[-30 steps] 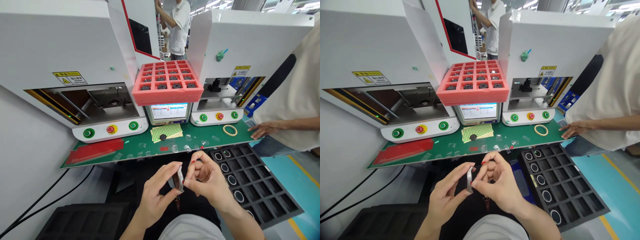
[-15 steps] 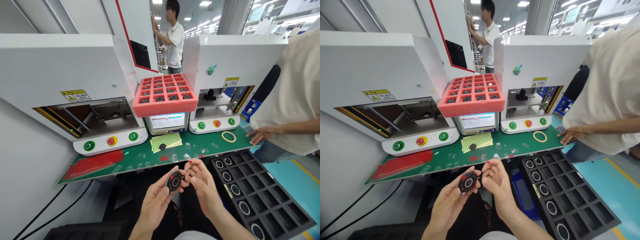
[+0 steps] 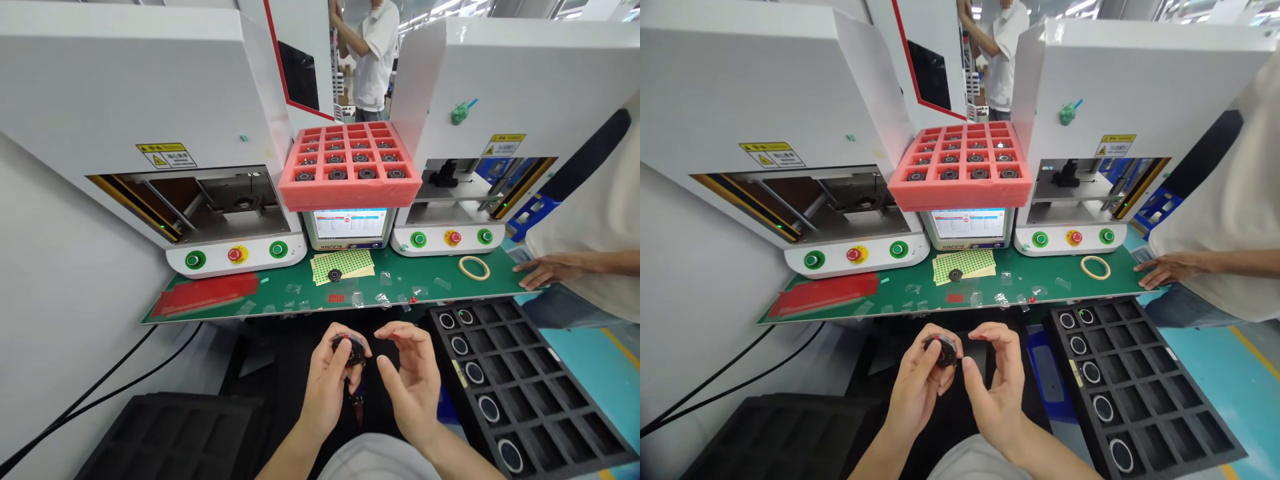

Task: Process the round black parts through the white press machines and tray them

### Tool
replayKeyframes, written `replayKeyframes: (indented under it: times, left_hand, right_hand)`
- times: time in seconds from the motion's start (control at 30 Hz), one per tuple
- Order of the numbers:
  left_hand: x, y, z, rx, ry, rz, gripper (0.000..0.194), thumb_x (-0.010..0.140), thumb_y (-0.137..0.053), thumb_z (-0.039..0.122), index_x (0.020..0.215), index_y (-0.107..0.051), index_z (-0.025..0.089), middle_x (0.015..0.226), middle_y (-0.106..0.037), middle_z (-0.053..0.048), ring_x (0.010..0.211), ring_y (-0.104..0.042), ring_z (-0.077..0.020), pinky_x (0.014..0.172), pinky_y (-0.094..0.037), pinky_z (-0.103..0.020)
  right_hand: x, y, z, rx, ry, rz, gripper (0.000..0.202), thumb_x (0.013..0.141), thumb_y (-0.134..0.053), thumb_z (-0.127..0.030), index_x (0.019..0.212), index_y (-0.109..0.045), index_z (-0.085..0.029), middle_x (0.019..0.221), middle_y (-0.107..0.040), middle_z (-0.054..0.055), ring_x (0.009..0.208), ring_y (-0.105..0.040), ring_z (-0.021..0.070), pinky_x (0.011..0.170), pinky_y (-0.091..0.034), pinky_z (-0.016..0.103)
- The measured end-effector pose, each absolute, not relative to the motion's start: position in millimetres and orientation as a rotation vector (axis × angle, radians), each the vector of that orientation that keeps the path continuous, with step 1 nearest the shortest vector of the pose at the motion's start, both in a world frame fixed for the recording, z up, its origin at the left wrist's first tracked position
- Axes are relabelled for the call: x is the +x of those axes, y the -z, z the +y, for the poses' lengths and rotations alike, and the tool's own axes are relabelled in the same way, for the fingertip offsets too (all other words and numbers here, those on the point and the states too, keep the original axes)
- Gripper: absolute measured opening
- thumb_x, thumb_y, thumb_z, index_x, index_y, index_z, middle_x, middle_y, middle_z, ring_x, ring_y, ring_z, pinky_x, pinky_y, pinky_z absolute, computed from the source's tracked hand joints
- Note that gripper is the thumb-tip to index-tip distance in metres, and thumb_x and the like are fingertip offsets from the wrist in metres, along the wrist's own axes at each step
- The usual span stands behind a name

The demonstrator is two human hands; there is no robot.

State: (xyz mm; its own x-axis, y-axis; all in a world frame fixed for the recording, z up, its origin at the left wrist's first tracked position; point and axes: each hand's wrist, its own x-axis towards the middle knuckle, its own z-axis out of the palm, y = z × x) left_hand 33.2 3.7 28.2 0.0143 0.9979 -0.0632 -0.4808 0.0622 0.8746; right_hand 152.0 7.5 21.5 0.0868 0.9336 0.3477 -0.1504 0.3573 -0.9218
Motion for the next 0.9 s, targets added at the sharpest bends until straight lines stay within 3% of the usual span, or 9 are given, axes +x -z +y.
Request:
replayKeyframes:
  times: [0.17,0.27,0.37,0.47,0.57,0.9]
  left_hand:
    - [34.4,-22.3,-3.6,1.094,-1.41,1.029,0.023,0.097,-0.046,0.035,0.09,-0.059,0.017,0.072,-0.053,0.001,0.054,-0.044,-0.0063,0.05,-0.037,-0.019]
    - [34.3,-24.7,-6.1,1.283,-1.383,1.088,0.019,0.099,-0.042,0.029,0.101,-0.058,0.019,0.085,-0.059,-0.002,0.062,-0.05,-0.0085,0.057,-0.043,-0.02]
    - [33.0,-30.2,-5.9,1.508,-1.373,1.117,0.022,0.099,-0.038,0.021,0.109,-0.056,0.023,0.102,-0.063,-0.004,0.077,-0.058,-0.0106,0.066,-0.047,-0.021]
    - [31.8,-34.4,-4.3,1.716,-1.395,1.134,0.026,0.097,-0.038,0.015,0.113,-0.055,0.024,0.105,-0.066,-0.004,0.094,-0.061,-0.0132,0.078,-0.049,-0.022]
    - [32.2,-35.7,-2.7,1.866,-1.428,1.142,0.028,0.094,-0.04,0.011,0.115,-0.055,0.022,0.105,-0.068,-0.004,0.096,-0.064,-0.0124,0.086,-0.048,-0.022]
    - [31.7,-33.2,1.9,2.036,-1.46,1.124,0.029,0.09,-0.044,0.008,0.114,-0.055,0.018,0.108,-0.07,-0.007,0.099,-0.066,-0.0143,0.087,-0.052,-0.023]
  right_hand:
    - [141.1,-28.7,8.5,-0.797,-1.298,-1.117,0.024,0.09,-0.06,-0.026,0.111,-0.049,-0.028,0.115,-0.06,0.006,0.111,-0.059,0.0212,0.099,-0.045,0.04]
    - [136.3,-34.1,10.4,-0.696,-1.556,-0.969,0.031,0.087,-0.065,-0.032,0.113,-0.047,-0.029,0.119,-0.062,0.007,0.102,-0.064,0.0198,0.079,-0.053,0.031]
    - [135.2,-38.1,12.3,-0.616,-1.719,-0.85,0.034,0.083,-0.07,-0.032,0.11,-0.049,-0.028,0.113,-0.066,0.007,0.087,-0.066,0.0174,0.063,-0.051,0.026]
    - [134.2,-42.1,12.5,-0.576,-1.736,-0.77,0.031,0.08,-0.072,-0.03,0.104,-0.053,-0.026,0.105,-0.069,0.004,0.09,-0.066,0.0176,0.075,-0.052,0.028]
    - [130.0,-44.8,10.3,-0.567,-1.664,-0.706,0.026,0.078,-0.072,-0.029,0.098,-0.056,-0.025,0.097,-0.071,0.002,0.098,-0.066,0.019,0.09,-0.051,0.033]
    - [120.1,-41.2,6.1,-0.539,-1.554,-0.576,0.019,0.076,-0.07,-0.022,0.092,-0.06,-0.025,0.088,-0.071,-0.002,0.097,-0.068,0.018,0.115,-0.031,0.047]
